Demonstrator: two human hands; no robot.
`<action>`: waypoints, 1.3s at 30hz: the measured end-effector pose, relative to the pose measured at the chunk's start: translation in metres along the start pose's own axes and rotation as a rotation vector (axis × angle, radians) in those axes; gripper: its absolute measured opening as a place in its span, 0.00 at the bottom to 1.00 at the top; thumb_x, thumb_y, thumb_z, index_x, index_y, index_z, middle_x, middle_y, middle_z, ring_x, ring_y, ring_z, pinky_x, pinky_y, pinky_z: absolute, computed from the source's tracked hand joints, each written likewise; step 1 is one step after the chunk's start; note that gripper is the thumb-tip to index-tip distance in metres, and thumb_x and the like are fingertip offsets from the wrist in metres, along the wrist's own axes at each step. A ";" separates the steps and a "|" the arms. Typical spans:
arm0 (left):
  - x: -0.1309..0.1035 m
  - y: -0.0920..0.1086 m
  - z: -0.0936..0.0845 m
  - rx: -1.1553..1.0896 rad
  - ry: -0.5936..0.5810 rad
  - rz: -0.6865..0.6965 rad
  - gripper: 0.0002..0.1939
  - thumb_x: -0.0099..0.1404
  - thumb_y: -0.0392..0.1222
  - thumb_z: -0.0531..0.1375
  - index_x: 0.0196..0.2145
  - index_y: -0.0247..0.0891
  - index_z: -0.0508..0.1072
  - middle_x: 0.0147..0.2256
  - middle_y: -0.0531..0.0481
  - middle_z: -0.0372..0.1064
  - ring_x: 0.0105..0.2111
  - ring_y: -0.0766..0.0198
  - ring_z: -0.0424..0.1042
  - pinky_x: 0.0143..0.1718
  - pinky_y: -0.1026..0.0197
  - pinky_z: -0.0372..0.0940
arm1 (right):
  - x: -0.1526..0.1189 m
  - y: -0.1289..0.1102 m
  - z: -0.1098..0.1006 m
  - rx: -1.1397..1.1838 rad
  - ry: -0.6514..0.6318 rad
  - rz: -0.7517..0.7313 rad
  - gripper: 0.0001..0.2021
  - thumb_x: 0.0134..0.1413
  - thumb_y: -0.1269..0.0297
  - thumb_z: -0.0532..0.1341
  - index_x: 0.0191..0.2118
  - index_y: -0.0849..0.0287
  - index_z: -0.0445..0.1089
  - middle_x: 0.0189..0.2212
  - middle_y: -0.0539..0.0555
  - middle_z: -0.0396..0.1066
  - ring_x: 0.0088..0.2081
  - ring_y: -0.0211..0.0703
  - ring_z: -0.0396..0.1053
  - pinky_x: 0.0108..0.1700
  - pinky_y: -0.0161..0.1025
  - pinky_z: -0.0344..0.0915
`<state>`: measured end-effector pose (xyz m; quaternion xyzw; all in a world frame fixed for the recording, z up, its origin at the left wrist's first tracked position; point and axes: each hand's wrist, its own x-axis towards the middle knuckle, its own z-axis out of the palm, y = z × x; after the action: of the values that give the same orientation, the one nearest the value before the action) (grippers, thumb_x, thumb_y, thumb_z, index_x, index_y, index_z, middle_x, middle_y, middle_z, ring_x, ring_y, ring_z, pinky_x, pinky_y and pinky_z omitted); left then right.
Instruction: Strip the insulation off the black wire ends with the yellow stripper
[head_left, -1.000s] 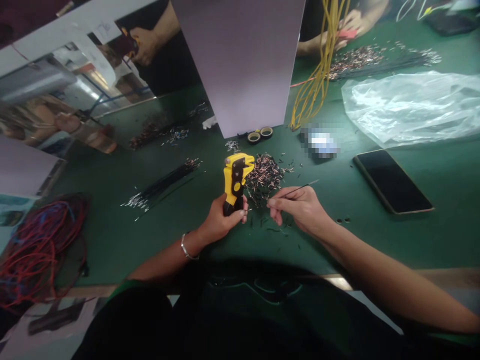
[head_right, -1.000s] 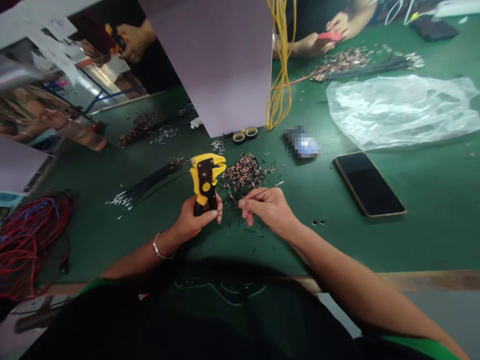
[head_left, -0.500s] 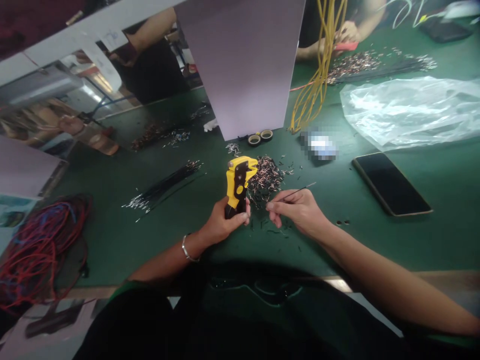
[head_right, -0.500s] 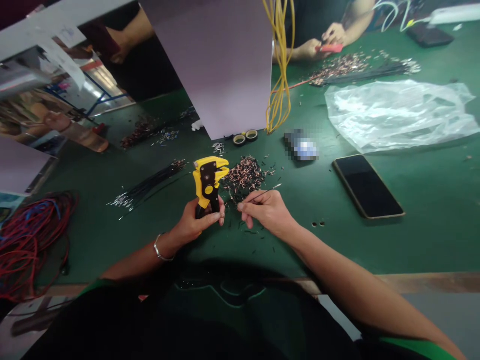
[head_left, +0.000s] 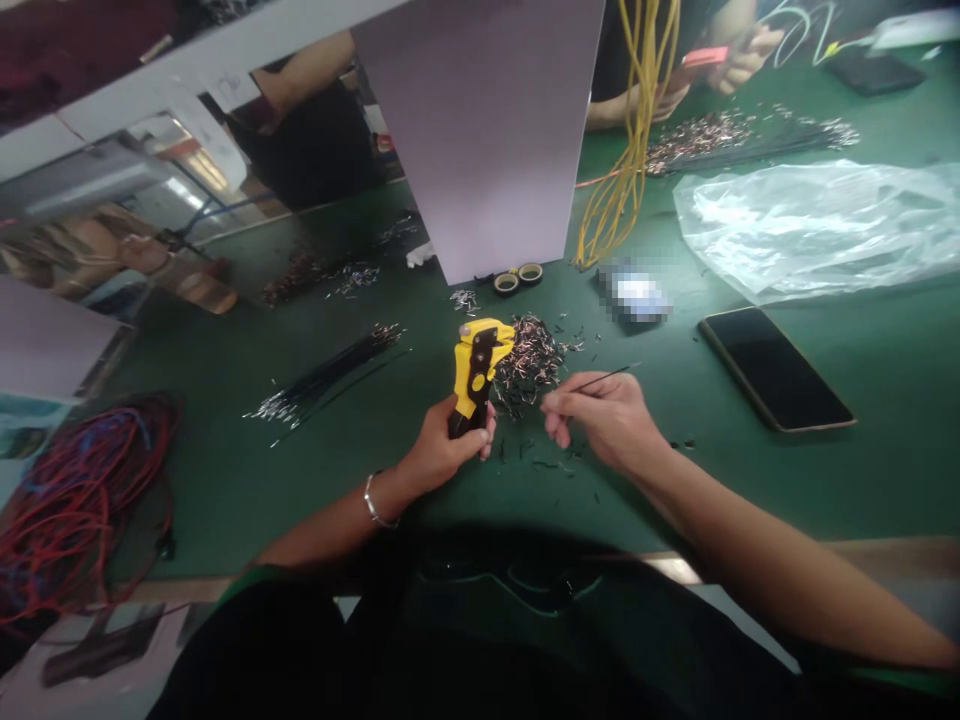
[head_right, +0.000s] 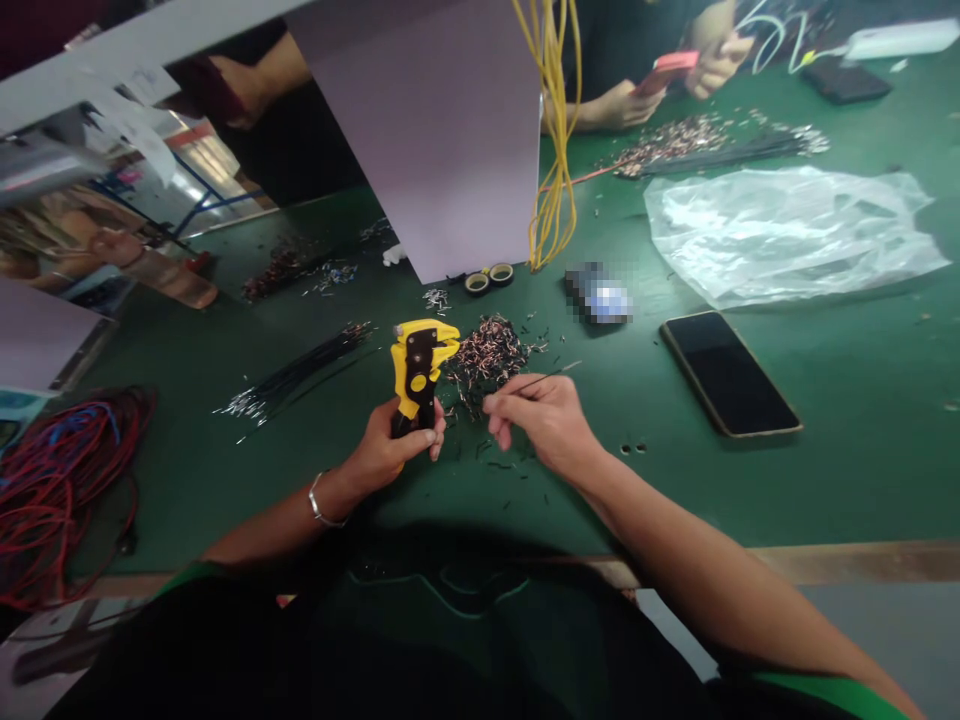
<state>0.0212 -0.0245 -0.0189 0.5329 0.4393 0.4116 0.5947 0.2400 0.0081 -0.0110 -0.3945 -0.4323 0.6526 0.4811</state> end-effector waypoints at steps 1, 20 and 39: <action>0.000 0.000 0.000 -0.030 -0.012 -0.003 0.10 0.59 0.36 0.64 0.39 0.33 0.69 0.29 0.52 0.69 0.24 0.68 0.69 0.28 0.61 0.67 | 0.001 -0.002 -0.002 0.009 0.044 -0.036 0.08 0.43 0.67 0.70 0.19 0.60 0.75 0.15 0.53 0.73 0.13 0.37 0.65 0.16 0.38 0.62; 0.005 0.010 -0.007 -0.196 -0.340 -0.057 0.23 0.56 0.39 0.69 0.49 0.34 0.71 0.45 0.37 0.74 0.37 0.55 0.75 0.44 0.49 0.68 | -0.001 -0.012 -0.008 -0.023 0.275 -0.329 0.08 0.52 0.64 0.68 0.24 0.58 0.76 0.19 0.51 0.72 0.17 0.38 0.68 0.20 0.40 0.65; 0.000 0.011 -0.002 -0.175 -0.451 -0.082 0.21 0.60 0.37 0.67 0.50 0.35 0.69 0.43 0.41 0.71 0.37 0.60 0.74 0.45 0.53 0.67 | -0.012 -0.016 0.006 -0.166 0.234 -0.366 0.07 0.52 0.67 0.66 0.24 0.60 0.75 0.19 0.51 0.73 0.17 0.36 0.68 0.20 0.37 0.65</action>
<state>0.0193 -0.0229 -0.0085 0.5396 0.2793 0.2942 0.7378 0.2417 -0.0017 0.0076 -0.4206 -0.4901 0.4665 0.6044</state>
